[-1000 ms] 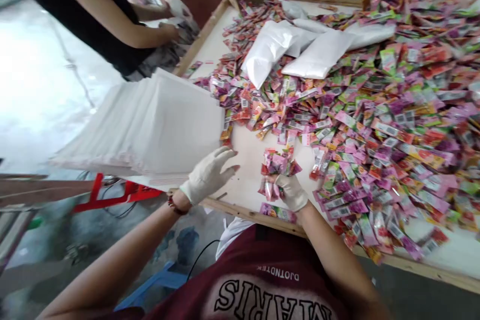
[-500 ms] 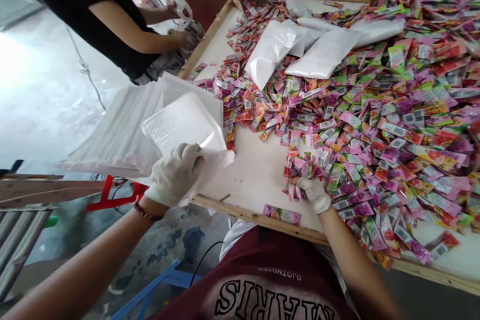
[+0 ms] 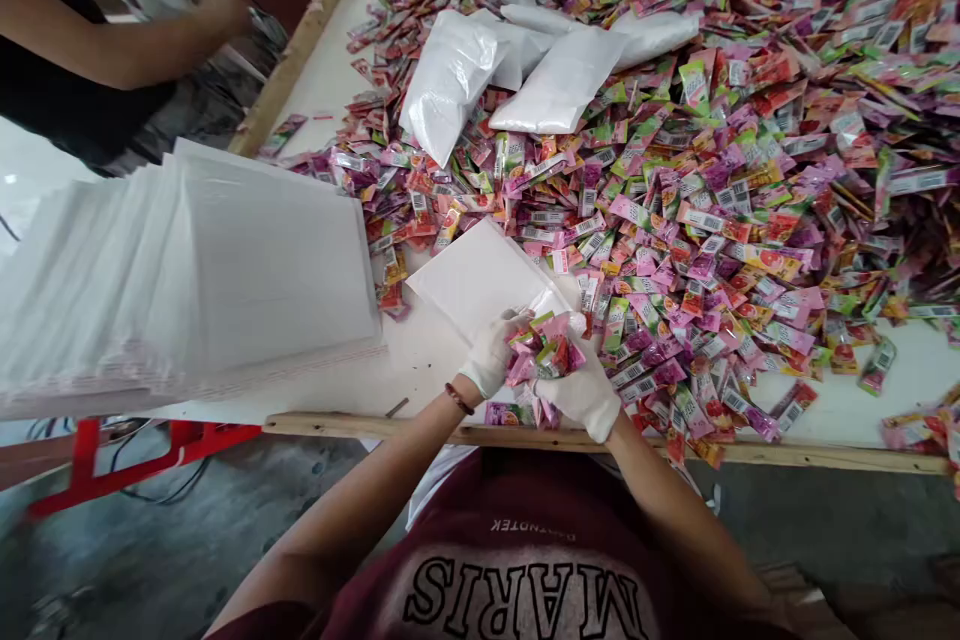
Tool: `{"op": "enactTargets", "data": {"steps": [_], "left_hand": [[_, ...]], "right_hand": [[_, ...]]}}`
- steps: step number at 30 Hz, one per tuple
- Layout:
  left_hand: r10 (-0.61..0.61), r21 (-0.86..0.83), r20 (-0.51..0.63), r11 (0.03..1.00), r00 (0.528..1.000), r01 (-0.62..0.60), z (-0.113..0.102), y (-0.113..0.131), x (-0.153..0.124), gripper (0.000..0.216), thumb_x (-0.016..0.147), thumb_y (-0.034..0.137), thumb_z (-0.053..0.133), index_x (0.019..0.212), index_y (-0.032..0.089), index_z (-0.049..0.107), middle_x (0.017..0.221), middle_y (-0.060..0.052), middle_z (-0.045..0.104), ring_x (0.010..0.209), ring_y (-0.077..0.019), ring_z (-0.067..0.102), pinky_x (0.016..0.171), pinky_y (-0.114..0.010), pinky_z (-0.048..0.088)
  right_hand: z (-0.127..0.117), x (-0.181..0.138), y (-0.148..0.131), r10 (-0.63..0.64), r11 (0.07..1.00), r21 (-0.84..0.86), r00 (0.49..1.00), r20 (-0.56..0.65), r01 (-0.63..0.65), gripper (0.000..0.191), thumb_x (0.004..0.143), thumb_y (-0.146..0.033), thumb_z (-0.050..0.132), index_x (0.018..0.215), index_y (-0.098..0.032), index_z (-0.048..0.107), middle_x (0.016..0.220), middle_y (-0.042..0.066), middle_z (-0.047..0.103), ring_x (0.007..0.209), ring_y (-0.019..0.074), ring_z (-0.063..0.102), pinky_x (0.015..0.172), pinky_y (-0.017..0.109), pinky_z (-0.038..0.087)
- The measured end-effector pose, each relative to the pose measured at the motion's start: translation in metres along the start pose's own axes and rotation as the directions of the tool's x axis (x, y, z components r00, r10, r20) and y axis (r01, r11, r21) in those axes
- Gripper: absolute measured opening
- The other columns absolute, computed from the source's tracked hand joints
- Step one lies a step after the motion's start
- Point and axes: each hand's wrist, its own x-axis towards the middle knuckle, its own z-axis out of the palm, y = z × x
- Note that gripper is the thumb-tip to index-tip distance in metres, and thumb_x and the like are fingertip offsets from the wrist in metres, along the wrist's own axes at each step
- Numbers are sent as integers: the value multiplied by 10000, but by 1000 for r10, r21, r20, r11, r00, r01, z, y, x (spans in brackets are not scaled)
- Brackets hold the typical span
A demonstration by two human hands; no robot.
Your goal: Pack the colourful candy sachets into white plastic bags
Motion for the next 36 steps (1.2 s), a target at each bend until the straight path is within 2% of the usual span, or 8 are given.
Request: {"op": "enactTargets", "data": {"steps": [7,11,14,19,26,30,33,36], "left_hand": [[113,-194,-77,973,991,-126,-2,-23,-3,265,889,230,457,904,150,709,855,-84,707,802,-189,641,776,-279,493],[3,-331,-186,941,982,-66,-3,-24,-2,290,889,227,425,867,135,699,694,-33,664,660,-155,596,651,-249,473],[4,-329,-219,941,976,-78,-4,-21,-5,288,886,210,424,892,140,704,716,-37,670,689,-157,599,676,-255,477],[149,-196,-218,961,964,-193,-4,-13,-18,285,864,162,443,957,154,712,862,-83,703,741,-173,618,716,-278,471],[-88,-385,-410,919,908,-84,-2,6,-14,263,860,151,441,954,147,687,691,0,632,658,-132,570,648,-234,450],[-91,-240,-503,970,859,-38,9,8,-13,221,909,224,462,952,169,672,733,-20,650,704,-157,604,682,-262,469],[29,-34,-511,998,859,-54,12,2,-16,244,918,231,482,1071,185,667,914,-71,712,843,-200,661,748,-296,494],[140,121,-500,988,855,-91,10,0,-23,298,924,197,460,1150,190,654,996,-91,730,881,-213,684,766,-309,512]], "right_hand": [[7,28,13,-81,945,-321,996,-46,62,448,699,-323,687,1127,-206,621,1068,78,717,957,263,659,891,377,494],[13,24,11,-163,671,-703,972,171,236,572,734,-370,687,1252,-152,585,1180,176,658,1048,325,621,951,438,429],[6,33,8,-75,623,-734,955,287,270,543,746,-354,678,1252,-178,595,1121,144,676,1030,305,621,897,402,442],[-8,61,3,48,732,-679,988,148,66,512,810,-436,621,1272,-220,569,1165,81,684,966,243,647,809,327,472],[15,61,-15,60,461,-875,978,197,148,528,781,-398,650,1244,-170,540,1101,157,667,943,295,642,831,399,437],[19,53,-15,-59,340,-904,966,253,258,558,789,-404,640,1247,-105,530,1155,217,601,1018,340,585,913,467,401],[16,47,-12,-154,351,-856,925,347,379,645,775,-476,650,1266,-77,526,1237,229,555,1115,364,527,978,477,380],[17,49,-16,-88,390,-840,923,374,377,510,830,-427,596,1208,-86,578,1179,218,600,1101,350,547,965,460,402]]}}
